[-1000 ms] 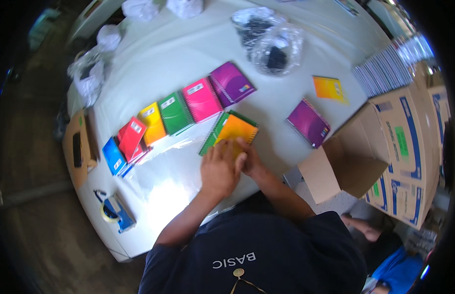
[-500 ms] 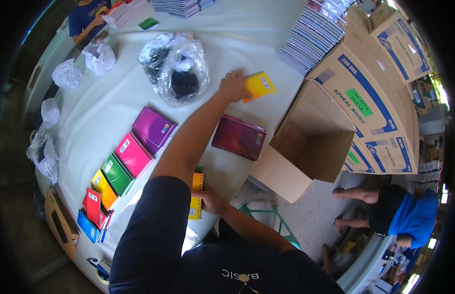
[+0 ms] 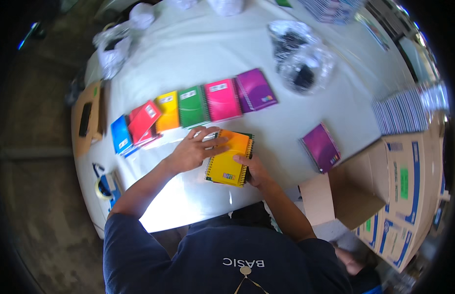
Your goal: The person picks up several colorful spiral notebooks from a table and places them one by one into a plastic bag.
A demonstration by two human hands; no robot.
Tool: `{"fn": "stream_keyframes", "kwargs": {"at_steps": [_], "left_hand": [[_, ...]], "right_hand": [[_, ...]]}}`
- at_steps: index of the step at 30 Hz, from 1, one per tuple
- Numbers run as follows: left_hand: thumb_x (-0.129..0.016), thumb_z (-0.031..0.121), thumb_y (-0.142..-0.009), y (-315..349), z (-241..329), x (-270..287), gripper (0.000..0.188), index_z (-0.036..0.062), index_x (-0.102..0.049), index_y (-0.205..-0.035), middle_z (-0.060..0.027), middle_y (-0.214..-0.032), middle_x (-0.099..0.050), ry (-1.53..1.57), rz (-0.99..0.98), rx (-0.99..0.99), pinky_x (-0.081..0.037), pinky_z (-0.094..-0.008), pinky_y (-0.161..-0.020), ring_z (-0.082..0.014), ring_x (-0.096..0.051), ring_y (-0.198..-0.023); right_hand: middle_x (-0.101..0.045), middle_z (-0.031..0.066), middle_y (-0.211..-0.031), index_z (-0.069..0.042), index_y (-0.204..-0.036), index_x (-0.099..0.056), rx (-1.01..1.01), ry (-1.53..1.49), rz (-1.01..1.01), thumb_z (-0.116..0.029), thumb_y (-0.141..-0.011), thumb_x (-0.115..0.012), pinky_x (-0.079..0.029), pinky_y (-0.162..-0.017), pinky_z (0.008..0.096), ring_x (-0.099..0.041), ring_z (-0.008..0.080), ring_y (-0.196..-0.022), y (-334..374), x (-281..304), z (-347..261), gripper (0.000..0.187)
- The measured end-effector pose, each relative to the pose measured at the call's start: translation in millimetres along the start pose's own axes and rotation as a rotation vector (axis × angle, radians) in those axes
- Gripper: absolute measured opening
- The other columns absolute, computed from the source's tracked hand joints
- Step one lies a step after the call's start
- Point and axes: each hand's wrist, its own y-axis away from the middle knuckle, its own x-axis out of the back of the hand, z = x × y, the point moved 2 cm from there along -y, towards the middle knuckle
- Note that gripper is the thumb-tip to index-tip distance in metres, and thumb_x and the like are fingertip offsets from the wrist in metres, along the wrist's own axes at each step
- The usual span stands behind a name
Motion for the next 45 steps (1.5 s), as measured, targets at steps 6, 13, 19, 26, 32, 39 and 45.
{"fn": "stream_keyframes", "kwargs": {"at_steps": [6, 13, 19, 26, 32, 39, 45], "left_hand": [[-0.061, 0.018, -0.08, 132.8, -108.2, 3.2, 0.068, 0.006, -0.032, -0.14, -0.0175, -0.147, -0.026, -0.148, 0.202, 1.044, -0.021, -0.0497, -0.109, -0.0346, -0.023, -0.136], [-0.058, 0.022, -0.088, 152.8, -123.2, 2.9, 0.026, 0.0024, -0.059, -0.105, -0.0129, -0.092, -0.068, 0.06, 0.429, 1.109, -0.053, -0.0313, -0.069, -0.0258, -0.067, -0.081], [-0.065, 0.002, -0.075, 120.6, -34.4, 17.5, 0.029, 0.0163, -0.068, -0.099, -0.0013, -0.118, -0.061, 0.572, 0.428, 0.305, -0.021, -0.048, -0.11, -0.0274, -0.039, -0.13], [-0.062, 0.013, -0.08, 147.5, -86.1, -5.1, 0.052, 0.0015, -0.046, -0.128, -0.0228, -0.134, -0.045, -0.151, 0.448, 0.839, -0.029, -0.0462, -0.107, -0.034, -0.041, -0.127], [-0.058, 0.013, -0.087, 173.6, -73.7, -9.3, 0.034, 0.0004, -0.052, -0.119, -0.0173, -0.108, -0.063, 0.152, 0.56, 1.041, -0.052, -0.0306, -0.076, -0.0315, -0.064, -0.088], [-0.068, -0.01, -0.067, 151.1, 21.0, 10.9, 0.044, 0.0138, -0.069, -0.104, -0.0063, -0.103, -0.055, 0.579, 0.873, 0.423, -0.044, -0.0334, -0.09, -0.0231, -0.053, -0.105], [-0.07, -0.006, -0.067, 166.2, 34.7, -2.7, 0.073, 0.0112, -0.044, -0.133, -0.0088, -0.131, -0.045, 0.66, 0.608, 0.713, -0.033, -0.0376, -0.105, -0.0274, -0.042, -0.124]], "right_hand": [[-0.061, 0.0089, -0.11, -0.002, -0.119, -0.051, 0.043, -0.016, -0.173, -0.007, -0.08, -0.062, -0.045, -0.089, 0.0355, -0.059, 0.021, -0.101, -30.0, -49.5, 31.7, 0.041], [-0.061, 0.01, -0.112, -0.004, -0.12, -0.051, -0.001, 0.121, -0.119, -0.014, -0.082, -0.061, -0.045, -0.09, 0.0365, -0.059, 0.0217, -0.101, -46.2, -64.4, 47.2, 0.041], [-0.057, 0.0109, -0.118, -0.006, -0.126, -0.046, -0.187, -0.166, -0.095, -0.024, -0.082, -0.062, -0.045, -0.092, 0.0378, -0.057, 0.022, -0.104, -38.3, -78.6, 42.5, 0.049], [-0.058, 0.009, -0.112, -0.006, -0.121, -0.047, -0.02, 0.08, -0.08, -0.012, -0.077, -0.066, -0.049, -0.087, 0.0384, -0.059, 0.0215, -0.102, -30.4, -57.3, 63.1, 0.048], [-0.058, 0.0089, -0.112, -0.005, -0.122, -0.047, 0.047, 0.14, -0.125, -0.013, -0.079, -0.067, -0.051, -0.085, 0.0377, -0.059, 0.0196, -0.101, -29.4, -59.7, 62.8, 0.048], [-0.057, 0.0089, -0.118, -0.006, -0.128, -0.045, -0.101, -0.022, -0.11, -0.021, -0.08, -0.072, -0.049, -0.089, 0.0382, -0.057, 0.0198, -0.107, -34.4, -64.1, 66.3, 0.057], [-0.059, 0.0082, -0.116, -0.005, -0.125, -0.049, -0.011, 0.392, -0.24, -0.015, -0.075, -0.074, -0.046, -0.092, 0.0364, -0.056, 0.0192, -0.108, -26.6, -100.4, 62.2, 0.057]]}}
